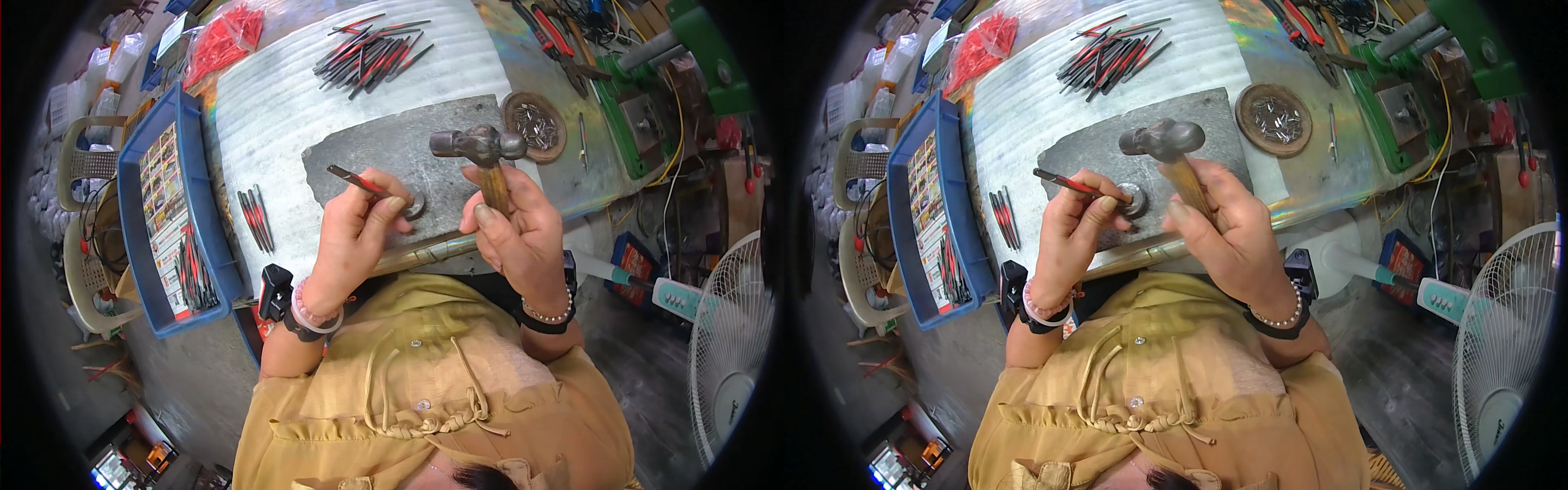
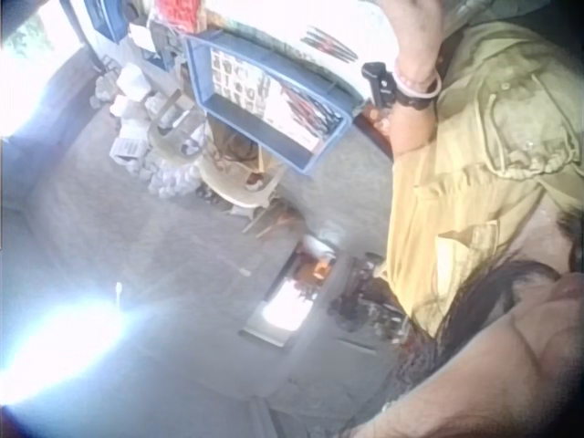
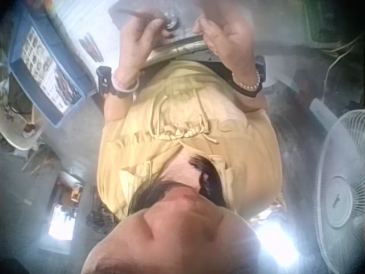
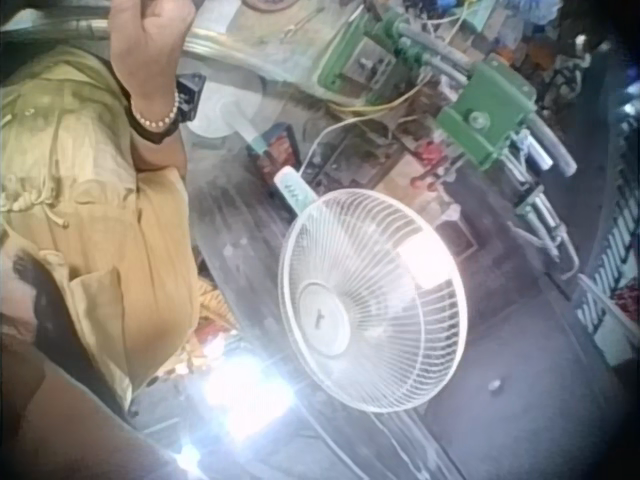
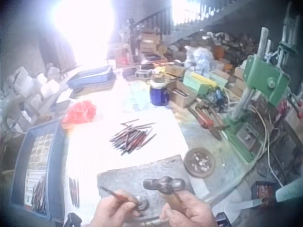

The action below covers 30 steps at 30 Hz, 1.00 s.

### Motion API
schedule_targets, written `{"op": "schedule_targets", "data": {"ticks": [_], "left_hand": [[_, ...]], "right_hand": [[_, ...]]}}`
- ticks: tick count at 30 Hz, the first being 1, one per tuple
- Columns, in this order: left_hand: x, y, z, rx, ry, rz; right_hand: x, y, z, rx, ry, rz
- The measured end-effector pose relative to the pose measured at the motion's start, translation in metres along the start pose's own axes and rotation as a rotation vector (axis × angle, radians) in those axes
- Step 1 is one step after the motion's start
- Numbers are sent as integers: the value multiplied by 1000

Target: The person repeatedly picks up small metal rods with red tips from a blue tray, places them on a metal anvil, and strikes them with a hammer. The person occasionally inspects the rods and places them on the table.

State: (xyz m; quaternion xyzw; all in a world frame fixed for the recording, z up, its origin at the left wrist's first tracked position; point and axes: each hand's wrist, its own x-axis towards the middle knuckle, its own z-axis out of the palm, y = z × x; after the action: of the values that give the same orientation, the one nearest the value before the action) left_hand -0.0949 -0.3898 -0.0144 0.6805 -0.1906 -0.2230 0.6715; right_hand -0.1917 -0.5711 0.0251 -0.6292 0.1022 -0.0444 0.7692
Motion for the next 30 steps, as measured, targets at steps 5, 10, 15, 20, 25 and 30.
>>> {"op": "schedule_targets", "data": {"ticks": [5,10,15,20,25,30], "left_hand": [[-1,0,2,117,21,45],[-2,0,3,194,-2,104],[-2,4,7,399,-36,248],[-7,10,14,760,-40,435],[-9,3,8,842,-87,464],[-8,0,4,704,-62,478]], "right_hand": [[1,2,-2,-58,9,7],[2,4,-3,-84,13,14],[4,5,0,-19,20,14],[7,-1,10,-112,-75,-111],[20,-12,19,-599,-157,-542],[16,-28,23,-684,-206,-471]]}}
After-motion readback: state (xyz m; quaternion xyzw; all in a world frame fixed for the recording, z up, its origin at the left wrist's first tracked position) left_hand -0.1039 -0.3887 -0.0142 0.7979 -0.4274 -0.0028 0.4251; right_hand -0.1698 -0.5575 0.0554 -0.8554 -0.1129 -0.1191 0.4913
